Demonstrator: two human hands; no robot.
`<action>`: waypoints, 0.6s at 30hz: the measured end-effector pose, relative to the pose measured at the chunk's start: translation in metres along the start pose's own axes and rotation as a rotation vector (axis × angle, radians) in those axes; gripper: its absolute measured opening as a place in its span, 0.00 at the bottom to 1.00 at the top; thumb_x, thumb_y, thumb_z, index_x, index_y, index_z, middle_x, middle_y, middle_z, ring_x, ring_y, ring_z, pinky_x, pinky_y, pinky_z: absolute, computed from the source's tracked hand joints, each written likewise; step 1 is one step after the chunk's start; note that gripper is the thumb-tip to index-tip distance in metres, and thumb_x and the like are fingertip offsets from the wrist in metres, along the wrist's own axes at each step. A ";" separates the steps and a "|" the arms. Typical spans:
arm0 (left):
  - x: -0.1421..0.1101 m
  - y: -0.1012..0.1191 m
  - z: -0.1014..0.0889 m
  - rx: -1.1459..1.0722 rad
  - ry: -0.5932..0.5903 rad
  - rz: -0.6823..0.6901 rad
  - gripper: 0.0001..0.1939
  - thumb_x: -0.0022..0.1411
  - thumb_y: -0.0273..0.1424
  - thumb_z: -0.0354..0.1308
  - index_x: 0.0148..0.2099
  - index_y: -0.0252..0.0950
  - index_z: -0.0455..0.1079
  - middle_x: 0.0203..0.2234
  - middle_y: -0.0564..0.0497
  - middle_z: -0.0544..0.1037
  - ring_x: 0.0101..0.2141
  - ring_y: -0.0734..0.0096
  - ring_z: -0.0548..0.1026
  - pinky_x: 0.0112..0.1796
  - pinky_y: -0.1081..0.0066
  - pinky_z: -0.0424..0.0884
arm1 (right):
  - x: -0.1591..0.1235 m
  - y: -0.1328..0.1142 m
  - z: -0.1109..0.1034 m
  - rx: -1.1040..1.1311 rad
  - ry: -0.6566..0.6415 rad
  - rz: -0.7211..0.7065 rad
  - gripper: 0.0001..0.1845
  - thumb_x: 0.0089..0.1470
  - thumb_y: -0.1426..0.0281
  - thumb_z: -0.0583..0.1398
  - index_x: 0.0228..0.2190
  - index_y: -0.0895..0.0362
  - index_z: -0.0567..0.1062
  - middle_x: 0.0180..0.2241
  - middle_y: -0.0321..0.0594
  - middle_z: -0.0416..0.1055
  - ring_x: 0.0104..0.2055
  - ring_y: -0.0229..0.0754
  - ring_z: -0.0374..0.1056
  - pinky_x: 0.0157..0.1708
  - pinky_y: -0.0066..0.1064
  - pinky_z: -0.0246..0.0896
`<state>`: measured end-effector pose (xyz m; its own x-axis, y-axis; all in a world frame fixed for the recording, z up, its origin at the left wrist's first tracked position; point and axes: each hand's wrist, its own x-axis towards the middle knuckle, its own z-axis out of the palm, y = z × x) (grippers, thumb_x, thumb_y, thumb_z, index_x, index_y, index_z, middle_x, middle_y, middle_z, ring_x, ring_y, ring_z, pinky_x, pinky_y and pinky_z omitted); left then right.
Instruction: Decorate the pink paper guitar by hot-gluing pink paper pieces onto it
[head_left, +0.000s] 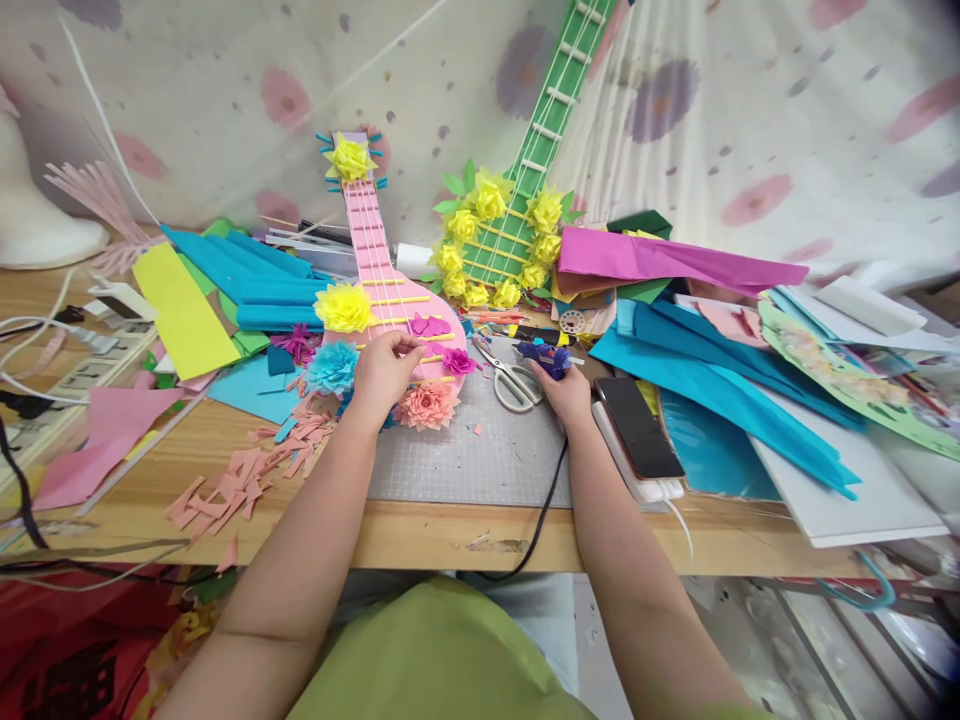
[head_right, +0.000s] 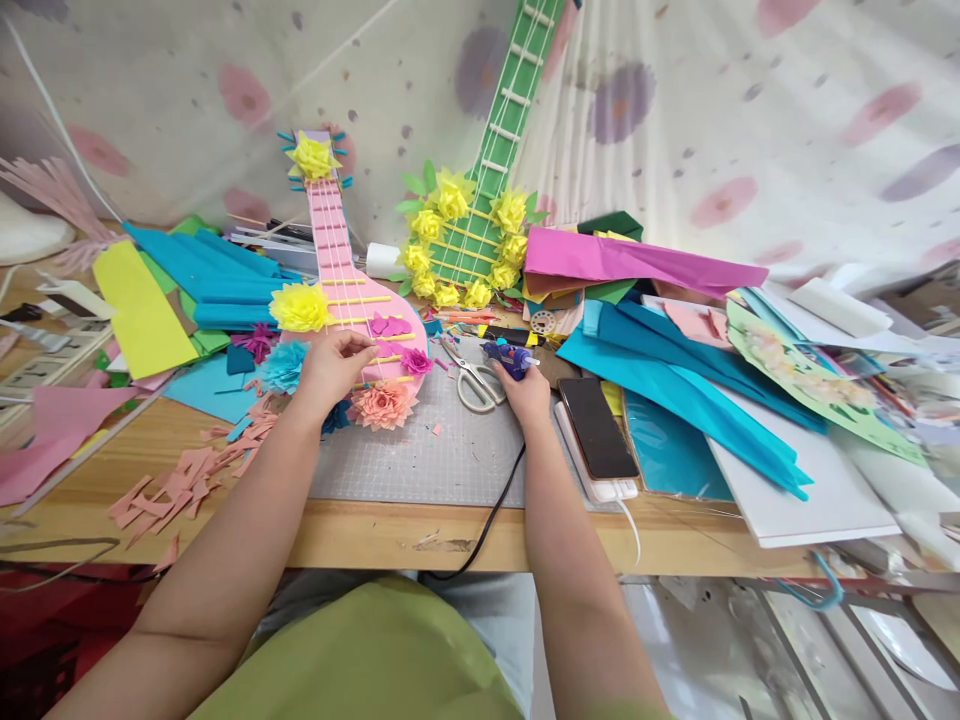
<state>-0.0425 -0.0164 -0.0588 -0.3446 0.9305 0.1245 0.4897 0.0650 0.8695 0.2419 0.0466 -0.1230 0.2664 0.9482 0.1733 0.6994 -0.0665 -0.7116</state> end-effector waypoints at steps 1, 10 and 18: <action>-0.001 0.000 -0.001 0.004 0.002 -0.004 0.04 0.52 0.31 0.59 0.31 0.36 0.73 0.26 0.52 0.78 0.29 0.71 0.73 0.34 0.71 0.67 | -0.002 -0.002 -0.002 0.009 0.066 -0.044 0.33 0.40 0.51 0.64 0.41 0.62 0.74 0.38 0.54 0.75 0.43 0.55 0.70 0.44 0.44 0.64; -0.005 -0.002 0.005 0.015 0.004 -0.033 0.07 0.53 0.31 0.58 0.34 0.35 0.75 0.29 0.50 0.79 0.31 0.69 0.75 0.34 0.70 0.67 | -0.038 -0.071 -0.007 0.055 0.218 -0.632 0.29 0.50 0.57 0.61 0.49 0.59 0.65 0.44 0.52 0.68 0.45 0.50 0.65 0.48 0.45 0.62; -0.008 -0.001 0.002 0.064 0.028 0.001 0.07 0.54 0.30 0.58 0.34 0.36 0.77 0.32 0.49 0.81 0.33 0.68 0.75 0.38 0.69 0.68 | -0.045 -0.115 0.050 -0.033 -0.242 -0.752 0.34 0.44 0.69 0.63 0.53 0.60 0.64 0.48 0.53 0.68 0.51 0.55 0.63 0.53 0.48 0.58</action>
<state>-0.0387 -0.0231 -0.0620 -0.3658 0.9201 0.1400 0.5398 0.0873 0.8372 0.1164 0.0275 -0.0834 -0.4351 0.7832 0.4441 0.6545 0.6139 -0.4414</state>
